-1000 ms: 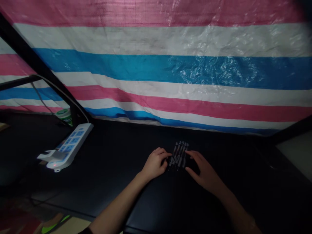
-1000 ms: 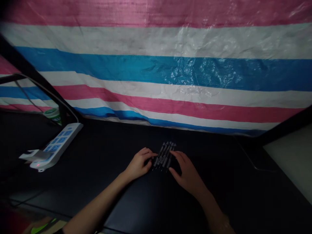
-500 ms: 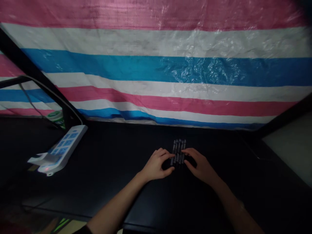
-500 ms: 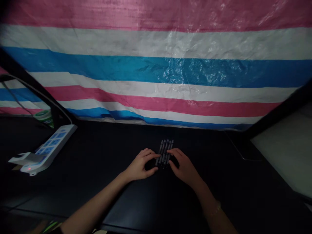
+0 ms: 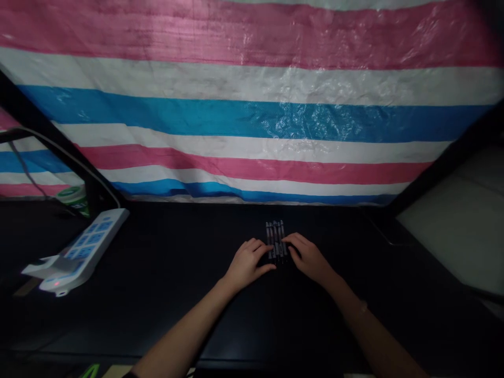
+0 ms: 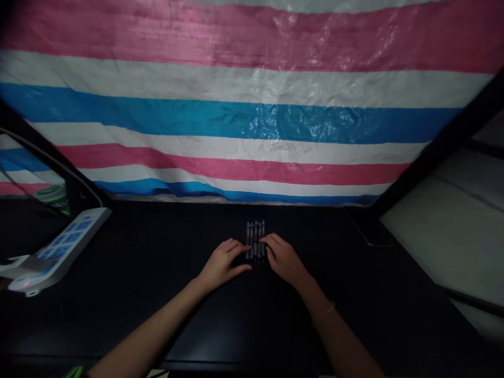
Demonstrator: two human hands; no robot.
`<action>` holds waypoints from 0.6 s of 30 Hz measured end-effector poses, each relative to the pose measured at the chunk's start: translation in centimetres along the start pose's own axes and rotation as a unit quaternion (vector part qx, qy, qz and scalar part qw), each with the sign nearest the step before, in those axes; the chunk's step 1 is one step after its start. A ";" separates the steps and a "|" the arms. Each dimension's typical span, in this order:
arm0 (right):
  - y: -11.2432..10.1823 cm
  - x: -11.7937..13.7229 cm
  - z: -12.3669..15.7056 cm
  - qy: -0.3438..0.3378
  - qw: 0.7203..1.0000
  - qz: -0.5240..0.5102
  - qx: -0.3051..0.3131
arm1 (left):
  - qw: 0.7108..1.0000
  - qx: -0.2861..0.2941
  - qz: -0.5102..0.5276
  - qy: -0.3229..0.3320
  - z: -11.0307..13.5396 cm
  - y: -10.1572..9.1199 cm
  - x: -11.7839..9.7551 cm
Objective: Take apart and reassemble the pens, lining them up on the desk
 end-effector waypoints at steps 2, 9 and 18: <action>0.1 0.3 0.0 0.000 1.000 0.007 0.005 | 1.000 -0.006 -0.009 0.002 0.1 0.1 -0.1; 0.3 1.6 0.9 0.014 0.999 0.028 0.006 | 1.000 -0.007 -0.024 0.014 0.1 -0.1 -0.5; 0.4 2.4 1.6 0.035 0.998 0.038 -0.019 | 1.000 -0.007 -0.019 0.016 0.2 -0.3 -0.7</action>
Point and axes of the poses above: each hand's wrist, its own z-axis away from the middle knuckle, its own y-axis out of the palm, x = y × z, the point moved 2 cm from there along -z, towards the middle knuckle, and after that the axes turned 2 degrees about x, right-handed, at the moved point
